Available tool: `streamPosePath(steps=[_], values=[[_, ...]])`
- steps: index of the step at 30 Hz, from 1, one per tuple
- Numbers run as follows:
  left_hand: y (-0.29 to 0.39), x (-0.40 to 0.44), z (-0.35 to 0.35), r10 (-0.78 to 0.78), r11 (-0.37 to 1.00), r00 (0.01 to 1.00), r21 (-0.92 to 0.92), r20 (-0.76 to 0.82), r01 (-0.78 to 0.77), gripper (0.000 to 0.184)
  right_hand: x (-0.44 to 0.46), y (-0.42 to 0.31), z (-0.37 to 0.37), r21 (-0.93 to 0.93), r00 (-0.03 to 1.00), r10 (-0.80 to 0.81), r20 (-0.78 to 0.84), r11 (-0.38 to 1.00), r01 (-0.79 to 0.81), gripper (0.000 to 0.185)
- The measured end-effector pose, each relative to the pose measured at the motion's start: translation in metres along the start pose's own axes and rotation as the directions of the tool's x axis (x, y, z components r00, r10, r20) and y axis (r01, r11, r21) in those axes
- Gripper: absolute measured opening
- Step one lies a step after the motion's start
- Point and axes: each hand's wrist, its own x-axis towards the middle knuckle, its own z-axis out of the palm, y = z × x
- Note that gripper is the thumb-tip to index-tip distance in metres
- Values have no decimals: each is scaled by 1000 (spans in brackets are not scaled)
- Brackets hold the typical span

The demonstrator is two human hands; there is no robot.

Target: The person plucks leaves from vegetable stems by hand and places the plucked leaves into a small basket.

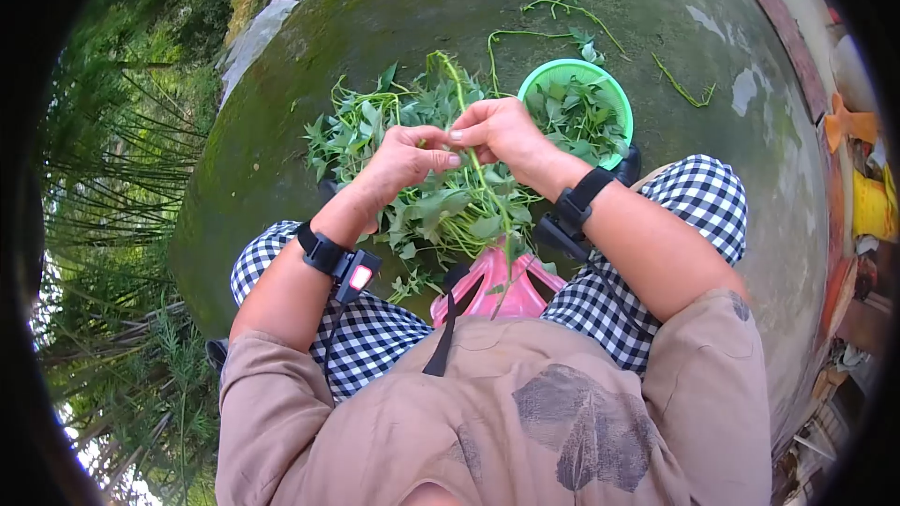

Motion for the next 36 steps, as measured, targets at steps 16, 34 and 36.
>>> streamPosePath(steps=[16, 34, 36], values=[[94, 80, 77, 190, 973, 981, -126, -39, -193, 21, -23, 72, -13, -876, 978, 112, 175, 472, 102, 27], [63, 57, 2, 349, 937, 865, 147, -362, -317, 12, -6, -8, -63, -25, 983, -170, 69, 985, 172, 41], [41, 30, -10, 383, 908, 874, 298, -300, -295, 10, -11, -16, -58, 54, 981, -186, 55, 982, 183, 44]])
